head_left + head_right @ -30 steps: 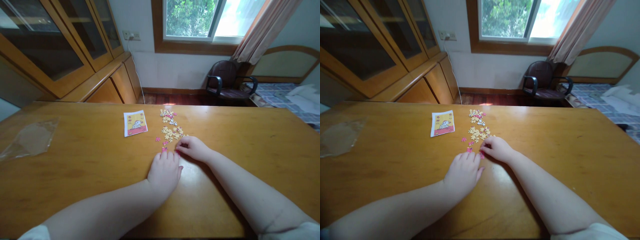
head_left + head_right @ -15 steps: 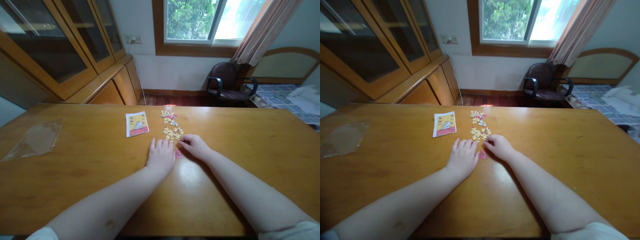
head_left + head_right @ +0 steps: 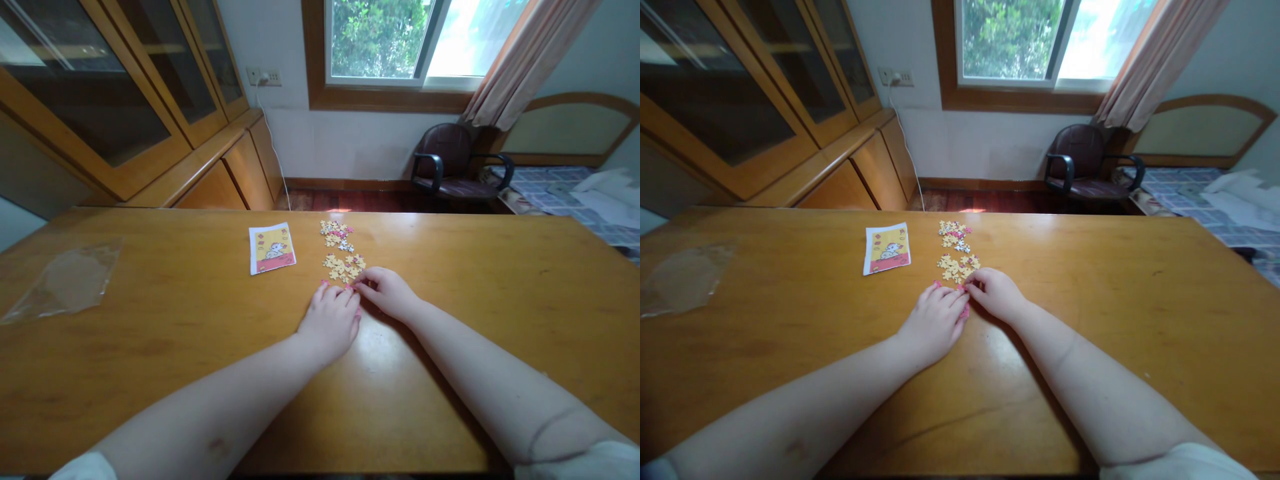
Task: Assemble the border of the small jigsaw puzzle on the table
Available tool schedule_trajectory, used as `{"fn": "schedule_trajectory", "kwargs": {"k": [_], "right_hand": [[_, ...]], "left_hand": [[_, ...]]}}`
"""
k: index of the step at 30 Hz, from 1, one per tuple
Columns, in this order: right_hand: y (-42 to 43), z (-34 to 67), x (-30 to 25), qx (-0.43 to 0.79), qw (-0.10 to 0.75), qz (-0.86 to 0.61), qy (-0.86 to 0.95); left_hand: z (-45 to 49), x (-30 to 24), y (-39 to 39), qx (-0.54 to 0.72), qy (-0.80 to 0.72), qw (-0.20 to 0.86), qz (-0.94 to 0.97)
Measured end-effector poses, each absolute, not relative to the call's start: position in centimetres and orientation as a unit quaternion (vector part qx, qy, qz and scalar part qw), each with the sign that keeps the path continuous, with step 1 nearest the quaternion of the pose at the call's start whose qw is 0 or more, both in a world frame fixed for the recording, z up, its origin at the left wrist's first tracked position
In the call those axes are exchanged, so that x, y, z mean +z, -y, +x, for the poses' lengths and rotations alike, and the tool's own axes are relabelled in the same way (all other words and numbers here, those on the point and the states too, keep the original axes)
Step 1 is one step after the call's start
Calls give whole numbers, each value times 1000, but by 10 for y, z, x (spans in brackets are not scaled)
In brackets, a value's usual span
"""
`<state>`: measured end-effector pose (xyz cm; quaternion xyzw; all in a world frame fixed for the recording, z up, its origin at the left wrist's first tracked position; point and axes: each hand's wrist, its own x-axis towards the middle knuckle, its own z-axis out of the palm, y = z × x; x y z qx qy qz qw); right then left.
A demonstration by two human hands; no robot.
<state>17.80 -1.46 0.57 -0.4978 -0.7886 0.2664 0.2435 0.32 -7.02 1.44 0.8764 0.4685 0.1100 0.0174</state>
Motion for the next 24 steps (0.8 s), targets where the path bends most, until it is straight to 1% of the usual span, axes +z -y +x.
{"fn": "schedule_trajectory", "kwargs": {"k": [4,8,11,16,20,24], "right_hand": [[12,181,1,276,261,-431,818],[9,184,-4,278,233,-375,853],[10,184,-3,244,210,-386,864],[14,182,5,201,179,-450,851],[13,183,7,201,195,-478,833],[13,185,8,207,197,-459,842]], "left_hand": [[2,16,70,116,-449,21,885],[2,22,73,106,-410,13,906],[4,25,79,106,-380,3,919],[8,27,90,85,-367,10,926],[12,29,100,52,-386,28,920],[16,30,109,32,-425,14,905]]}}
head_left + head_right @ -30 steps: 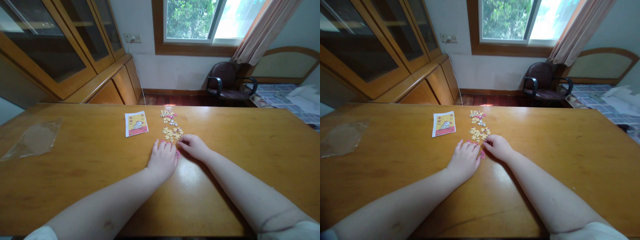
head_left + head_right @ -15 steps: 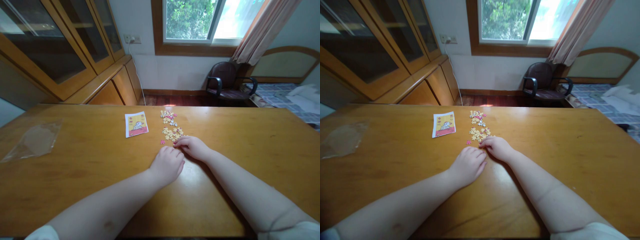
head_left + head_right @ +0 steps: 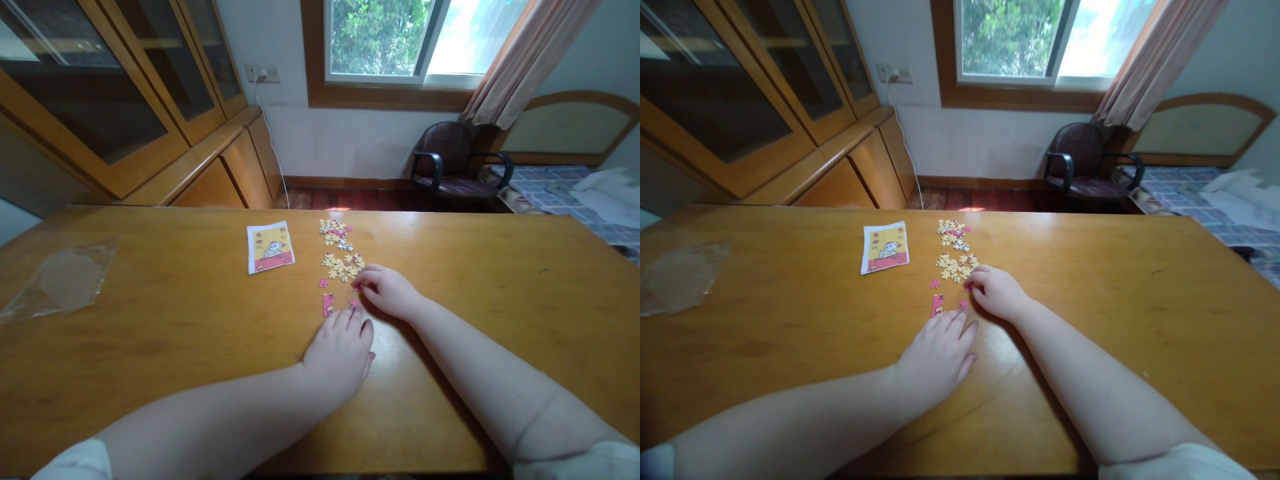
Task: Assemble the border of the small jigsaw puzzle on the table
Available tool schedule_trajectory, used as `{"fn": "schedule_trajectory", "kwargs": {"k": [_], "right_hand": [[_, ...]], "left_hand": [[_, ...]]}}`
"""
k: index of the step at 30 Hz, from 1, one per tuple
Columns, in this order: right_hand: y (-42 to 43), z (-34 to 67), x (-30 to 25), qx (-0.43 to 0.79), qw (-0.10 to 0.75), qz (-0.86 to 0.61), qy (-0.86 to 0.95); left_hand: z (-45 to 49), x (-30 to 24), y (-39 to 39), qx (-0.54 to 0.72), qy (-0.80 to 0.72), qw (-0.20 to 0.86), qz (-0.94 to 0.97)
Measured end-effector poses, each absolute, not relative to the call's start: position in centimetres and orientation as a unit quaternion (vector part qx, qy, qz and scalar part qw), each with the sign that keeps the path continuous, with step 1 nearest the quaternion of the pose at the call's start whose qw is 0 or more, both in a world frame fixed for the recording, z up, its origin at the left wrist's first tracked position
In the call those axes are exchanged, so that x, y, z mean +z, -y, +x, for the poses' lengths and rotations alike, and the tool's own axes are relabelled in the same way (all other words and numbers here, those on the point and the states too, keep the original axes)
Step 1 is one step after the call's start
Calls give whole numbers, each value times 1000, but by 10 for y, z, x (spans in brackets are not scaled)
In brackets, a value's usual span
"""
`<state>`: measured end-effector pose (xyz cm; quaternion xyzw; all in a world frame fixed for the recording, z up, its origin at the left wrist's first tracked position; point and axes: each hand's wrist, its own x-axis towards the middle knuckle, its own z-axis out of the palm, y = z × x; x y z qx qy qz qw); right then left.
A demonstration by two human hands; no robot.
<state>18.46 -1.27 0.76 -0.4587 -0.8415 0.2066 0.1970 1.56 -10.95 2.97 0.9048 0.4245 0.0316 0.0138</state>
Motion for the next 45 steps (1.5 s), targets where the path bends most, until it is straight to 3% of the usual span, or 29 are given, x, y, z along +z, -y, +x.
{"fn": "schedule_trajectory", "kwargs": {"k": [28,45], "right_hand": [[9,180,12,218,128,-538,804],[14,180,17,343,192,-507,767]], "left_hand": [[19,28,118,-5,-428,23,903],[19,29,116,-6,-424,32,905]]}}
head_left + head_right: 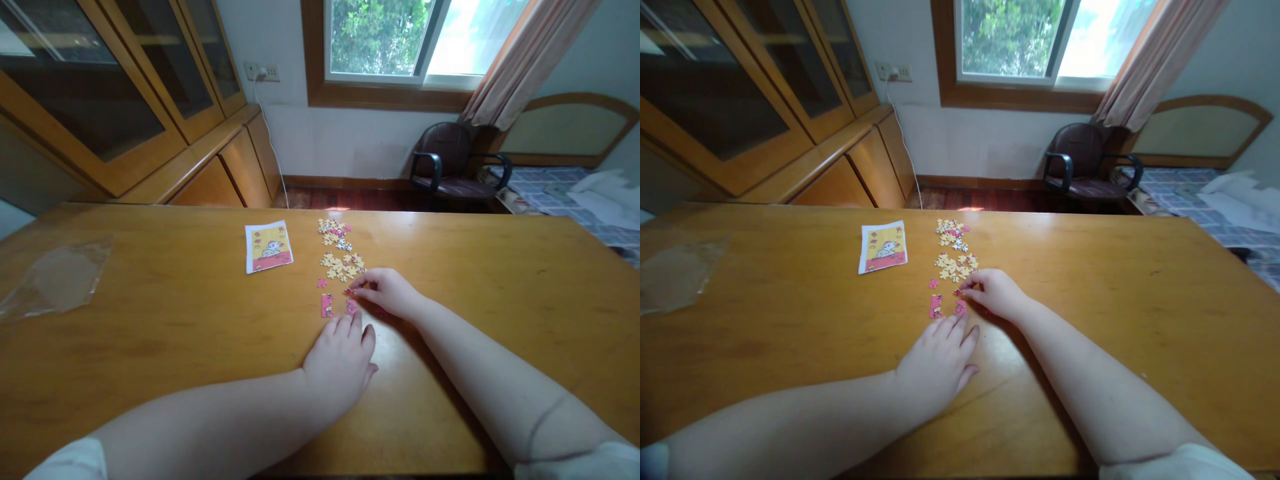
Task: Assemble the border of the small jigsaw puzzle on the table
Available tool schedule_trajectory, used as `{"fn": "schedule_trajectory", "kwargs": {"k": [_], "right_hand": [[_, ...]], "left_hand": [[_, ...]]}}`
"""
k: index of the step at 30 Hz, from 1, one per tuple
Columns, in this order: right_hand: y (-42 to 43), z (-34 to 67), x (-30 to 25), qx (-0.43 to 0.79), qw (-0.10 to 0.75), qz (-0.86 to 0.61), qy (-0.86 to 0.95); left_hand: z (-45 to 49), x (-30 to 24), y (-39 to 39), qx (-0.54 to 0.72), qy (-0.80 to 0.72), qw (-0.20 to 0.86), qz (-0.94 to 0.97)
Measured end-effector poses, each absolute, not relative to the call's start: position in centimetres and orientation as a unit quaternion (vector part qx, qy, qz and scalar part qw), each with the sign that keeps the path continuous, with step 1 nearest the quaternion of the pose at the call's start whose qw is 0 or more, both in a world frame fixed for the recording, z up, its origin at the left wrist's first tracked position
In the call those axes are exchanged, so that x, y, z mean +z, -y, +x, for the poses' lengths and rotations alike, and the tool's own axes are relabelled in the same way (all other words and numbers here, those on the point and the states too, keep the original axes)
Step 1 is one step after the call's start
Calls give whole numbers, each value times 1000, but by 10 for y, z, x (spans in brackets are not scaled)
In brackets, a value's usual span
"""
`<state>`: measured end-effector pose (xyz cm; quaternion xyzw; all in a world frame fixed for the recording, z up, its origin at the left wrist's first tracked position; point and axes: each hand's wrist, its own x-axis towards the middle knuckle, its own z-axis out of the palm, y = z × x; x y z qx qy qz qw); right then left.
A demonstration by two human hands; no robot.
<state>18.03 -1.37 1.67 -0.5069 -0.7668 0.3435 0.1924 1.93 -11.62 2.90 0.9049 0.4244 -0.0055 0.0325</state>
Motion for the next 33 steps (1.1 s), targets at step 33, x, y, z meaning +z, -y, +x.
{"fn": "schedule_trajectory", "kwargs": {"k": [33], "right_hand": [[15,180,4,233,179,-429,854]], "left_hand": [[19,31,116,-20,-424,35,905]]}}
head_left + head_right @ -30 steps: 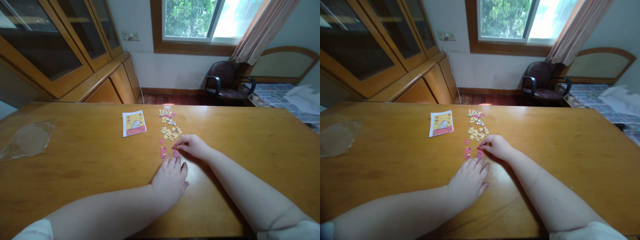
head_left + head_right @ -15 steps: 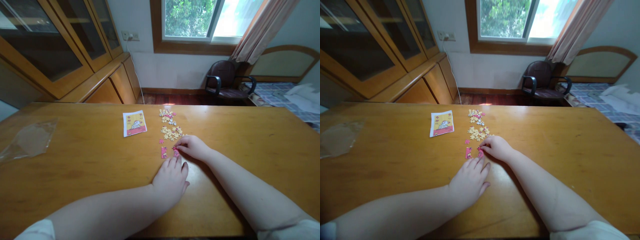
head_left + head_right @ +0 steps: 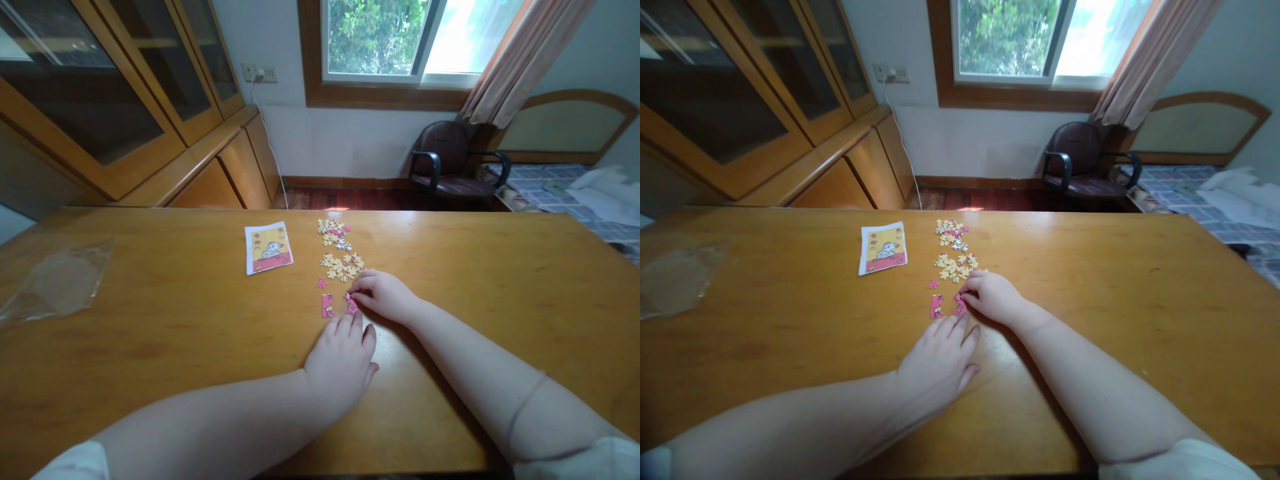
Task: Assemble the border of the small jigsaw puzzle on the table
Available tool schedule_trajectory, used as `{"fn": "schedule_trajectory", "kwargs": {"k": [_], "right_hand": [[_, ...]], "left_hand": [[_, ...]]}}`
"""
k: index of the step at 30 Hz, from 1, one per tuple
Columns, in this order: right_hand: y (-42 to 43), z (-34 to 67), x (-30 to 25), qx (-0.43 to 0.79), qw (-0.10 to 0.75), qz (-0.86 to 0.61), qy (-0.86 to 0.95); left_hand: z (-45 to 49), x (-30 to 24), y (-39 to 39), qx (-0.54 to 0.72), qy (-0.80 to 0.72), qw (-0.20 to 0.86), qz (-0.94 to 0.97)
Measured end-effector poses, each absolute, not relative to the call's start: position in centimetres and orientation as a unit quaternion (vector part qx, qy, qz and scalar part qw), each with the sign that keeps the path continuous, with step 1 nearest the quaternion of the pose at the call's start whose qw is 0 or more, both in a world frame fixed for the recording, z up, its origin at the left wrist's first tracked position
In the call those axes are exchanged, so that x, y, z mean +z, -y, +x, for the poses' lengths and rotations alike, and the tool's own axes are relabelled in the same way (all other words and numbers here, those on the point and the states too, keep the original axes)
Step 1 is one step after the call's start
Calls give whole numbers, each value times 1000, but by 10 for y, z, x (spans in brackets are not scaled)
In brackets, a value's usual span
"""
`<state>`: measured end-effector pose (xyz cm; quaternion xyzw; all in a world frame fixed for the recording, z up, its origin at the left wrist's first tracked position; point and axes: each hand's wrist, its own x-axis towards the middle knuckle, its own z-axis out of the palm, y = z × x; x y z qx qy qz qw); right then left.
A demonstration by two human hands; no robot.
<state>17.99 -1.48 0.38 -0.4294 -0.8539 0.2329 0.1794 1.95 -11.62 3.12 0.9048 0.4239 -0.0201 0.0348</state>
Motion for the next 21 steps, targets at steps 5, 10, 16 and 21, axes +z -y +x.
{"fn": "schedule_trajectory", "kwargs": {"k": [5,10,16,21], "right_hand": [[15,179,3,229,179,-428,856],[15,179,4,226,176,-431,856],[15,179,6,227,177,-429,856],[13,182,6,235,176,-426,856]], "left_hand": [[19,28,116,-15,-425,32,905],[19,25,116,-5,-424,26,905],[19,26,116,-4,-424,28,905],[19,28,117,0,-432,33,901]]}}
